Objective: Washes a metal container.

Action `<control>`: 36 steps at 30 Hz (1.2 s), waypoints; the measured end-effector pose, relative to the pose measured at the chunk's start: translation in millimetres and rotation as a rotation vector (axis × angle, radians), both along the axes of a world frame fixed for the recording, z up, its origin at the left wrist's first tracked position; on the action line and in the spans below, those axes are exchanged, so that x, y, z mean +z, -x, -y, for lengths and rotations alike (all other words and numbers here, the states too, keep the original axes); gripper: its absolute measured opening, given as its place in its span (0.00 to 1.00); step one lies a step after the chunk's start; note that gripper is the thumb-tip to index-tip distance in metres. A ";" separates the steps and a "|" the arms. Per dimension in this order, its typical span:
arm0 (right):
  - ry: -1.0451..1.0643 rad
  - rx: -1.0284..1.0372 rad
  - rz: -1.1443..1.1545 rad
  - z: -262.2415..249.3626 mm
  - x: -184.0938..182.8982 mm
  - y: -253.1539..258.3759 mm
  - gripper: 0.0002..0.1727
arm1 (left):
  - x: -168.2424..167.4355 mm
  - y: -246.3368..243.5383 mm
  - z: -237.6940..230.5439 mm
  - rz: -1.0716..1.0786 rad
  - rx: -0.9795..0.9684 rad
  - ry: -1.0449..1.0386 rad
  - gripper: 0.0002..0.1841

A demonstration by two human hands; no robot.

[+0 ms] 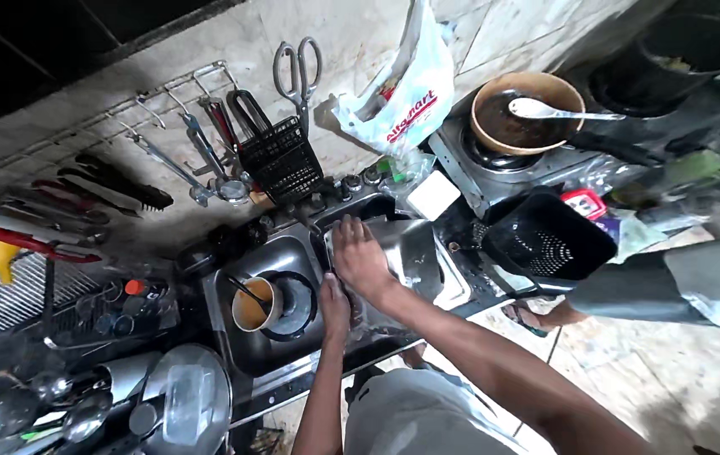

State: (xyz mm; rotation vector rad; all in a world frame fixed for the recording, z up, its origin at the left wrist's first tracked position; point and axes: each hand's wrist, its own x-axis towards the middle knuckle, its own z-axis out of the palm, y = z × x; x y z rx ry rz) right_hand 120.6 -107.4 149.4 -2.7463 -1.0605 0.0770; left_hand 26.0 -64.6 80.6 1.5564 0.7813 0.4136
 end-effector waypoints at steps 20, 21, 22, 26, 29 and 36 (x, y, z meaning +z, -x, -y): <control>-0.809 0.031 -0.710 84.8 -20.6 -66.3 0.16 | 53.0 41.3 -32.4 -0.057 -0.025 -0.402 0.18; -0.812 0.138 -0.655 82.2 -10.9 -48.7 0.16 | 51.6 41.0 -33.2 -0.074 -0.033 -0.410 0.18; -0.801 0.257 -0.536 80.2 -3.6 -31.2 0.16 | 50.9 41.4 -33.6 -0.083 -0.043 -0.415 0.19; -0.670 0.588 -0.039 71.2 8.3 5.5 0.15 | 53.0 43.8 -32.0 -0.088 -0.049 -0.412 0.19; -0.813 0.433 -0.304 72.2 3.6 -19.7 0.16 | 61.8 52.9 -33.7 -0.139 -0.012 -0.466 0.20; -0.962 -0.227 -1.070 72.3 -110.8 -104.0 0.19 | 88.4 80.2 -46.5 -0.167 -0.032 -0.469 0.20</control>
